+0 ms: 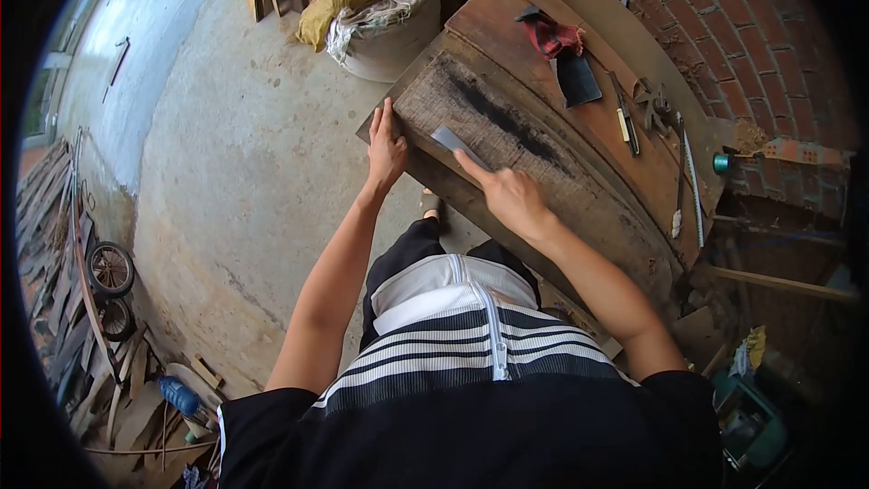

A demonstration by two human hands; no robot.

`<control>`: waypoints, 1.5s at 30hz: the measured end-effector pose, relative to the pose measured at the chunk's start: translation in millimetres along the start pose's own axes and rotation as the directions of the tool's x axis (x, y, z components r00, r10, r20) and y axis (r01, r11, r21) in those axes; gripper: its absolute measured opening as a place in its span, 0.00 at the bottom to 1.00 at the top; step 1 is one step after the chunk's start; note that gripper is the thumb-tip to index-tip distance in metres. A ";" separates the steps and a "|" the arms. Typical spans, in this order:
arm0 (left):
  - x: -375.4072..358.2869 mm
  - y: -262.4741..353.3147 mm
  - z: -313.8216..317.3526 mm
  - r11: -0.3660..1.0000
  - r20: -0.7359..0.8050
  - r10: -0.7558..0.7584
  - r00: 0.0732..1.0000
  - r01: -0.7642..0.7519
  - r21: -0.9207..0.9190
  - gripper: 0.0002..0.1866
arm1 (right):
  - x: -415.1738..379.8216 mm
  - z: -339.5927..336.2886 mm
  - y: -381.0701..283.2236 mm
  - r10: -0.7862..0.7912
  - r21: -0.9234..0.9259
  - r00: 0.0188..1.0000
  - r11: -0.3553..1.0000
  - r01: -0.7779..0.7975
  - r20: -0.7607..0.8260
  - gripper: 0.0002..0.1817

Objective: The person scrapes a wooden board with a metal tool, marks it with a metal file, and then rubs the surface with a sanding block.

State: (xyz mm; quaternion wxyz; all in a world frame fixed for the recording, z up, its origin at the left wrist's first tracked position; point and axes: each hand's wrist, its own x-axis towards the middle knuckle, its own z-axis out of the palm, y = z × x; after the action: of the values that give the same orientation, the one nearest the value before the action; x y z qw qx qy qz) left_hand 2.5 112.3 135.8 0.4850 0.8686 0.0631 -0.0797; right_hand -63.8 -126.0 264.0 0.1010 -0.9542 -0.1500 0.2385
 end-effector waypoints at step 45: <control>-9.7 50.4 10.4 0.924 0.080 -0.055 0.995 0.020 0.383 0.74 | 0.7 13.1 29.8 0.279 0.156 0.939 0.955 -0.250 -0.202 0.35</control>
State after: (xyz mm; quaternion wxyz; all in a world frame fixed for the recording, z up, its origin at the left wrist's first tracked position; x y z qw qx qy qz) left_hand 1.6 76.8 174.3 0.3076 0.9405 0.0415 -0.1383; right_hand -62.5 -152.0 244.5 0.1451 -0.9778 0.0077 0.1511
